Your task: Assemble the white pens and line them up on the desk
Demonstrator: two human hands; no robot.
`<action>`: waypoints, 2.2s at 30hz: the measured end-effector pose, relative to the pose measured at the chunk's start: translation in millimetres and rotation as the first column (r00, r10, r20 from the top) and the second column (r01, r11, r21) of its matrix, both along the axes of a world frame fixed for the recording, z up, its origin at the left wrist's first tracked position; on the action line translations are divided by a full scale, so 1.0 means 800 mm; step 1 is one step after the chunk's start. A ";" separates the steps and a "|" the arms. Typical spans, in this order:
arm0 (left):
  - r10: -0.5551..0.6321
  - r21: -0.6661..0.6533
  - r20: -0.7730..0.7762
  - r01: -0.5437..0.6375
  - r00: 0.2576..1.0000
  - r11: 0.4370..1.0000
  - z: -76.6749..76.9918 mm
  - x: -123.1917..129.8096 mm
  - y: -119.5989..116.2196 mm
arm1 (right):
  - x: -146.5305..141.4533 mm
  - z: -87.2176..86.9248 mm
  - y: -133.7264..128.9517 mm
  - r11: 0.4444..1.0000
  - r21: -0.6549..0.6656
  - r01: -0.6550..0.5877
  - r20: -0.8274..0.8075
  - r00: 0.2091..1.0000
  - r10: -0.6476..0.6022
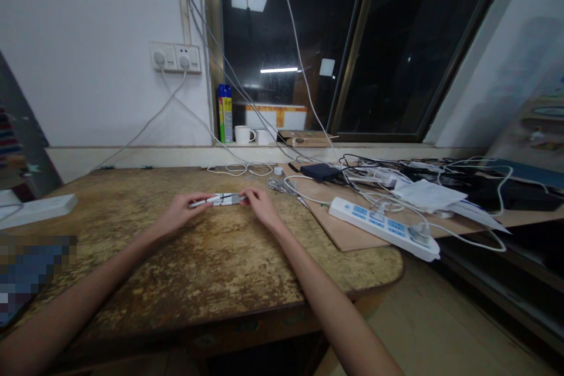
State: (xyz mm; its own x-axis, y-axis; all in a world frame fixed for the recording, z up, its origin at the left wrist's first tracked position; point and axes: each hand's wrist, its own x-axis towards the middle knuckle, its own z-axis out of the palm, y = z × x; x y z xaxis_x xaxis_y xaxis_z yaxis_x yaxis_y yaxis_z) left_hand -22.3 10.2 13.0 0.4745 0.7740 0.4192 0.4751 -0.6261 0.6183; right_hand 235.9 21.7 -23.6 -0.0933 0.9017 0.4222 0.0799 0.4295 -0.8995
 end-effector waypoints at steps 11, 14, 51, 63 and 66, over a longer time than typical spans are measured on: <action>0.013 -0.020 0.014 -0.013 1.000 1.000 0.002 -0.001 -0.001 | 0.004 0.009 -0.003 0.999 -0.007 0.040 -0.188 0.981 -0.040; 0.001 -0.015 0.015 -0.001 1.000 1.000 0.001 -0.001 0.000 | 0.001 0.011 -0.005 1.000 -0.013 0.026 -0.185 0.982 -0.028; -0.100 -0.025 0.021 0.101 0.995 0.995 -0.001 0.008 -0.005 | -0.021 0.019 -0.033 0.990 0.068 -0.122 0.045 0.992 0.119; -0.106 -0.013 -0.016 0.106 0.994 0.994 0.002 0.013 -0.011 | -0.020 0.010 -0.026 0.989 -0.034 -0.144 0.052 0.988 0.146; -0.103 -0.006 -0.015 0.103 0.995 0.995 0.003 0.014 -0.012 | -0.020 0.014 -0.029 0.992 0.028 -0.121 0.092 0.989 0.118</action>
State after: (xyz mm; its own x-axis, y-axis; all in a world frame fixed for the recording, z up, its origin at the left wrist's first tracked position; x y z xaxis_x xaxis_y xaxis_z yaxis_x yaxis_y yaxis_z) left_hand -11.0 0.4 15.3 0.5581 0.7227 0.4077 0.4176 -0.6692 0.6146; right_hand 220.2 -1.3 -12.7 -0.2383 0.8672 0.4372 0.1057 0.4707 -0.8759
